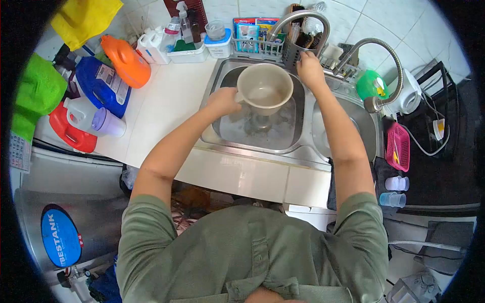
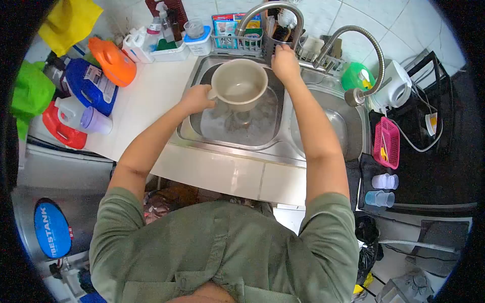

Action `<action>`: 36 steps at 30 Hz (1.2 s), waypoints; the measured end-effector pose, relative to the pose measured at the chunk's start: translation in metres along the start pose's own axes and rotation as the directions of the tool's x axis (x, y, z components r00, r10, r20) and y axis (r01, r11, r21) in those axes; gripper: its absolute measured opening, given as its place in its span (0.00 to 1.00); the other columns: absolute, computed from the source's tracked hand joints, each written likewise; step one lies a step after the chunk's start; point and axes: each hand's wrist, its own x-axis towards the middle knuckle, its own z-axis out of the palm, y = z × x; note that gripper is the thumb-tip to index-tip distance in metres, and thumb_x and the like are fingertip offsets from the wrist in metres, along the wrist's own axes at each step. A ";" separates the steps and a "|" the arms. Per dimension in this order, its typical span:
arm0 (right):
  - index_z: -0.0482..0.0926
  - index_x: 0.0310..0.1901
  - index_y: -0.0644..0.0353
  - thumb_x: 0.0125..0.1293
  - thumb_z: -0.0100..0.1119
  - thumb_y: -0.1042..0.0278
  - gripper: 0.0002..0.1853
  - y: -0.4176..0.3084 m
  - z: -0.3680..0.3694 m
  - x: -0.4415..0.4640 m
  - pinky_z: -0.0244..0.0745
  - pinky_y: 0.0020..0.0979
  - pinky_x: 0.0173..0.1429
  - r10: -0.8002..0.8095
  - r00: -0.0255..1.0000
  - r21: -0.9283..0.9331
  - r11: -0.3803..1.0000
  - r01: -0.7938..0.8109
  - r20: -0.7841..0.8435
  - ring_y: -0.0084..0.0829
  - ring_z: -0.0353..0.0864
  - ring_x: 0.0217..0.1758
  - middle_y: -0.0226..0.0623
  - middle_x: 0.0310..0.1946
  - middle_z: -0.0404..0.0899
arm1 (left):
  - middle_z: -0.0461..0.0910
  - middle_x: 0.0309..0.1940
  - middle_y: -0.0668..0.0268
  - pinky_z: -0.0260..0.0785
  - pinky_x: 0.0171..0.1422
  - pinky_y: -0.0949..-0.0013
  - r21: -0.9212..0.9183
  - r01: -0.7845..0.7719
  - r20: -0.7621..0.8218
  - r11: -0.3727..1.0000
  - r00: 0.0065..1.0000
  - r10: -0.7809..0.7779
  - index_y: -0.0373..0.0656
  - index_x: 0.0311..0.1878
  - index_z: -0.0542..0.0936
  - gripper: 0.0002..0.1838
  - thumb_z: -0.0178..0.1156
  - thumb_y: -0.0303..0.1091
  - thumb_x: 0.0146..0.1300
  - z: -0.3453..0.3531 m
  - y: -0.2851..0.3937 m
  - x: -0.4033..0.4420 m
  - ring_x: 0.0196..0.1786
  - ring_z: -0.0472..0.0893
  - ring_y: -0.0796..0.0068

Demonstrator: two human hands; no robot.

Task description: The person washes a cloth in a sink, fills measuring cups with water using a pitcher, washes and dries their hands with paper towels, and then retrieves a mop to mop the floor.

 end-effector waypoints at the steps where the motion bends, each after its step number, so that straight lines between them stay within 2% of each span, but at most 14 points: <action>1: 0.73 0.43 0.68 0.52 0.52 0.71 0.15 -0.001 0.001 0.004 0.68 0.39 0.50 -0.002 1.000 0.002 1.000 0.002 -0.002 0.49 0.72 0.44 0.53 0.42 0.71 | 0.79 0.35 0.55 0.69 0.45 0.60 0.023 -0.011 -0.039 1.000 0.999 0.012 0.44 0.40 0.78 0.22 0.62 0.41 0.38 -0.002 0.001 0.002 0.39 0.78 0.58; 3: 0.72 0.39 0.67 0.51 0.50 0.72 0.12 -0.001 0.002 0.010 0.70 0.41 0.48 0.012 0.993 -0.149 0.989 0.006 0.120 0.48 0.73 0.43 0.49 0.42 0.72 | 0.78 0.36 0.56 0.69 0.46 0.60 0.044 -0.021 -0.078 0.999 0.997 0.024 0.45 0.41 0.78 0.22 0.62 0.41 0.39 -0.005 0.003 0.007 0.40 0.78 0.59; 4: 0.72 0.39 0.67 0.51 0.50 0.72 0.12 -0.001 0.003 0.011 0.70 0.41 0.48 0.011 0.993 -0.148 0.989 0.006 0.120 0.48 0.73 0.43 0.49 0.42 0.72 | 0.78 0.36 0.57 0.69 0.46 0.61 0.045 -0.013 -0.082 0.999 0.996 0.017 0.45 0.41 0.78 0.22 0.62 0.41 0.39 -0.010 0.006 0.008 0.41 0.78 0.59; 7: 0.73 0.37 0.67 0.50 0.48 0.74 0.11 0.006 0.006 0.011 0.70 0.40 0.47 -0.019 0.999 -0.101 0.995 0.023 0.041 0.48 0.73 0.42 0.50 0.39 0.73 | 0.78 0.36 0.57 0.69 0.46 0.61 0.067 -0.019 -0.090 0.998 0.996 0.025 0.45 0.41 0.78 0.23 0.63 0.42 0.38 -0.013 0.009 0.010 0.41 0.78 0.60; 9: 0.73 0.32 0.66 0.49 0.47 0.75 0.08 0.012 0.013 0.013 0.71 0.41 0.44 -0.114 0.992 -0.073 0.991 0.111 -0.044 0.46 0.75 0.38 0.50 0.34 0.73 | 0.79 0.36 0.57 0.69 0.46 0.62 0.091 -0.033 -0.101 0.995 0.994 0.042 0.45 0.41 0.78 0.23 0.64 0.43 0.38 -0.016 0.011 0.015 0.41 0.78 0.61; 12: 0.73 0.28 0.66 0.48 0.48 0.76 0.06 0.001 0.011 0.005 0.72 0.41 0.41 -0.050 0.999 -0.115 0.992 0.049 -0.007 0.46 0.75 0.36 0.48 0.31 0.73 | 0.79 0.36 0.57 0.69 0.46 0.62 0.093 0.001 -0.077 0.996 0.997 0.006 0.44 0.41 0.78 0.24 0.64 0.43 0.37 -0.018 0.007 0.019 0.41 0.78 0.60; 14: 0.73 0.26 0.66 0.47 0.48 0.77 0.05 -0.009 0.010 -0.013 0.72 0.41 0.40 -0.031 0.999 -0.105 0.994 0.028 -0.025 0.46 0.75 0.36 0.48 0.30 0.73 | 0.78 0.38 0.53 0.68 0.47 0.61 0.078 -0.040 -0.084 0.996 0.995 0.047 0.40 0.41 0.78 0.26 0.64 0.44 0.37 -0.020 0.006 0.019 0.42 0.77 0.57; 16: 0.73 0.24 0.66 0.47 0.48 0.78 0.04 -0.012 0.007 -0.025 0.73 0.39 0.40 -0.040 0.999 -0.129 0.991 0.035 -0.034 0.46 0.75 0.36 0.48 0.30 0.73 | 0.78 0.37 0.53 0.68 0.47 0.61 0.093 -0.042 -0.078 0.995 0.996 0.049 0.40 0.40 0.78 0.26 0.64 0.44 0.37 -0.022 0.004 0.019 0.42 0.77 0.57; 19: 0.74 0.26 0.66 0.47 0.50 0.77 0.04 -0.010 0.006 -0.035 0.72 0.41 0.40 -0.036 0.998 -0.109 0.993 0.041 0.044 0.47 0.74 0.36 0.47 0.32 0.72 | 0.78 0.37 0.53 0.68 0.47 0.62 0.084 -0.028 -0.071 0.996 0.997 0.034 0.39 0.40 0.78 0.25 0.64 0.45 0.37 -0.023 0.003 0.018 0.41 0.77 0.57; 23: 0.73 0.24 0.66 0.46 0.51 0.78 0.03 -0.013 0.007 -0.040 0.72 0.41 0.40 -0.045 0.997 -0.110 0.993 0.052 0.070 0.46 0.74 0.37 0.47 0.32 0.72 | 0.78 0.36 0.53 0.68 0.46 0.62 0.075 -0.024 -0.052 0.997 0.998 0.028 0.39 0.39 0.78 0.25 0.64 0.44 0.37 -0.022 0.000 0.021 0.41 0.77 0.57; 25: 0.75 0.25 0.65 0.47 0.50 0.77 0.04 -0.014 0.007 -0.042 0.72 0.38 0.43 -0.033 0.995 -0.171 0.984 0.049 0.094 0.43 0.75 0.40 0.46 0.33 0.73 | 0.78 0.36 0.53 0.68 0.46 0.62 0.085 -0.014 -0.040 0.996 0.999 0.018 0.39 0.39 0.78 0.25 0.64 0.44 0.37 -0.023 0.001 0.021 0.41 0.77 0.58; 28: 0.75 0.26 0.65 0.46 0.50 0.78 0.05 -0.013 0.007 -0.043 0.72 0.39 0.43 -0.025 0.992 -0.164 0.985 0.045 0.126 0.43 0.75 0.40 0.45 0.34 0.72 | 0.78 0.35 0.53 0.68 0.45 0.62 0.092 0.003 -0.035 0.996 0.999 0.000 0.39 0.38 0.78 0.24 0.64 0.44 0.37 -0.027 0.003 0.018 0.40 0.77 0.58; 31: 0.73 0.23 0.67 0.47 0.49 0.79 0.03 -0.012 0.008 -0.044 0.72 0.41 0.40 -0.064 0.996 -0.121 0.990 0.070 0.054 0.46 0.74 0.36 0.47 0.31 0.72 | 0.78 0.34 0.54 0.68 0.45 0.62 0.113 -0.002 -0.064 0.994 0.998 0.009 0.39 0.38 0.78 0.24 0.64 0.44 0.37 -0.031 0.002 0.017 0.40 0.77 0.58; 36: 0.73 0.23 0.67 0.47 0.49 0.79 0.03 -0.009 0.013 -0.045 0.72 0.40 0.39 -0.062 0.996 -0.121 0.990 0.069 0.063 0.46 0.75 0.35 0.46 0.31 0.71 | 0.79 0.33 0.55 0.69 0.44 0.62 0.096 0.013 -0.055 0.995 0.998 -0.008 0.41 0.38 0.79 0.23 0.65 0.43 0.37 -0.034 0.004 0.015 0.38 0.78 0.59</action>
